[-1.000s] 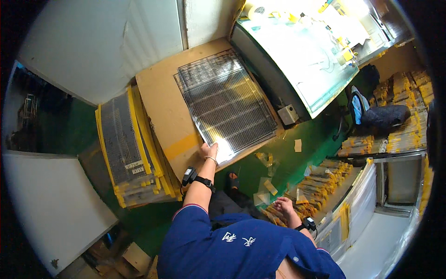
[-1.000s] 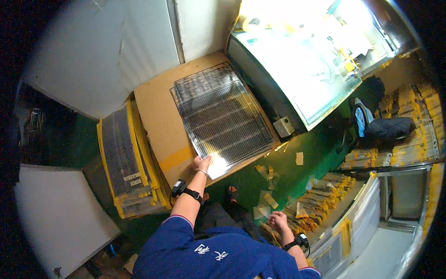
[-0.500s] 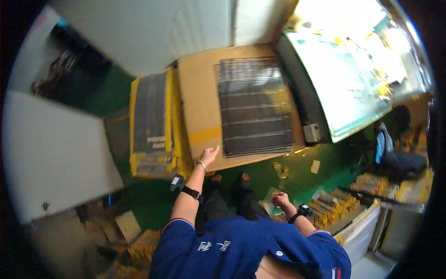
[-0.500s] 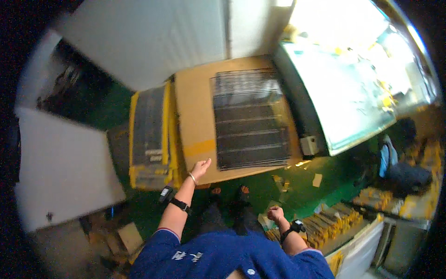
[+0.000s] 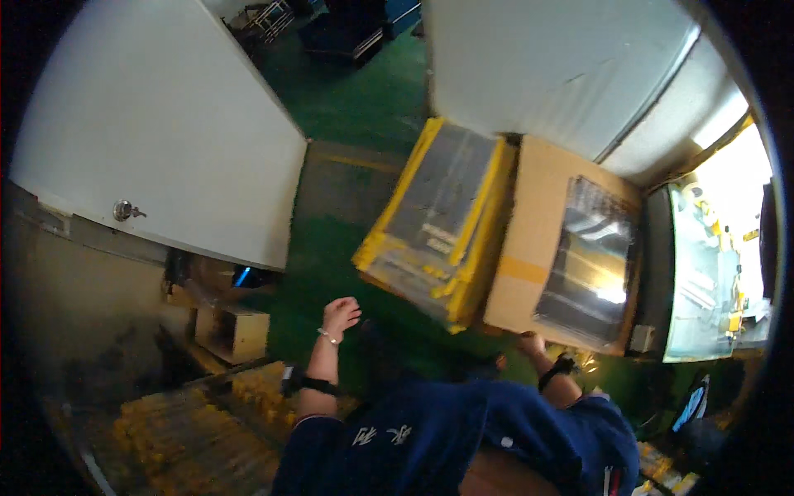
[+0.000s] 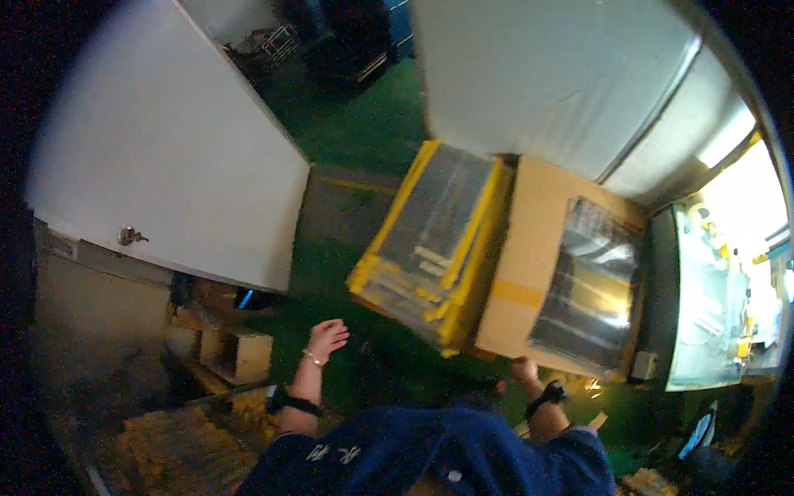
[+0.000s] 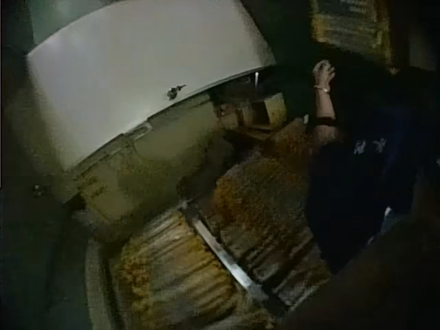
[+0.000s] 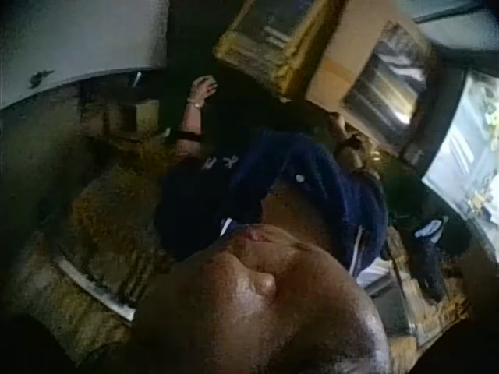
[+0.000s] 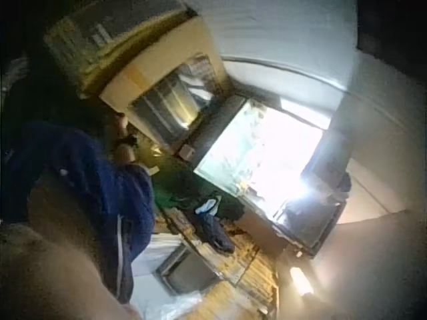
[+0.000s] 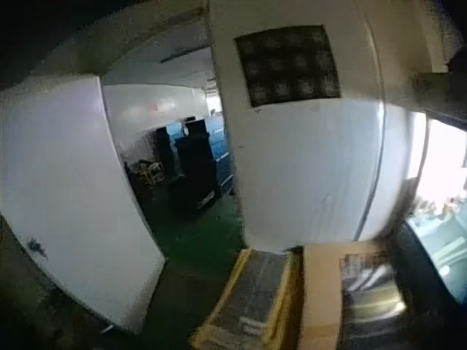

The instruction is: The recorder is sorting and organizing mesh sheets protected by yellow-edged plastic sleeves at a fabrication station and placing them into a storage rack.

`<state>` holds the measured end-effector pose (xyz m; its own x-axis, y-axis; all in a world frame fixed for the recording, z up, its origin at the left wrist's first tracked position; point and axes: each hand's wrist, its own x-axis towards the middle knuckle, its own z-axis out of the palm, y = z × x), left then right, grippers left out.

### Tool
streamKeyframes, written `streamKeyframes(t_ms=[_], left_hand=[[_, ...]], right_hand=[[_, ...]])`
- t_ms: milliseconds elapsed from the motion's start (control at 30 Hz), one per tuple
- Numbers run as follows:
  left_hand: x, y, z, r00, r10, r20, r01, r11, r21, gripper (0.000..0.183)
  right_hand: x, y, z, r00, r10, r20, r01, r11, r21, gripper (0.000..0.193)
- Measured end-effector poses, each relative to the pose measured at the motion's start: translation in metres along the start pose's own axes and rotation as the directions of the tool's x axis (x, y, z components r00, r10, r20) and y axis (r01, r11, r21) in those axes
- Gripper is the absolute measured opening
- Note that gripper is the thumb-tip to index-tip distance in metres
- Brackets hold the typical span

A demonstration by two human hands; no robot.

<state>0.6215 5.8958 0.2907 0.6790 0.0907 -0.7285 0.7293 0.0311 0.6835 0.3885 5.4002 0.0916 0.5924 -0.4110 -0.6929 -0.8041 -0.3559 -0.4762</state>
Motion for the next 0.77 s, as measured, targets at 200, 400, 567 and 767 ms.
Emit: streamKeyframes(t_ms=[200,400,567,767], left_hand=[[0.073,0.076,-0.112,0.993,0.115,0.037,-0.112,0.990,-0.084,0.019],[0.135,0.140,-0.201,0.989,0.145,0.004,-0.143,0.978,-0.149,0.019],[0.190,0.207,-0.213,0.983,0.179,0.027,-0.168,0.958,-0.233,0.020],[0.276,0.326,-0.208,0.953,0.242,0.180,-0.228,0.969,-0.095,0.023]], right_hand=[[0.008,-0.047,0.094,0.994,-0.094,0.059,0.110,0.799,-0.591,0.026],[0.026,-0.329,0.161,0.984,-0.173,0.037,0.177,0.950,-0.257,0.026],[0.053,-0.518,0.174,0.979,-0.199,-0.052,0.188,0.969,-0.159,0.026],[0.117,-0.624,0.203,0.974,-0.226,-0.007,0.217,0.942,-0.256,0.038]])
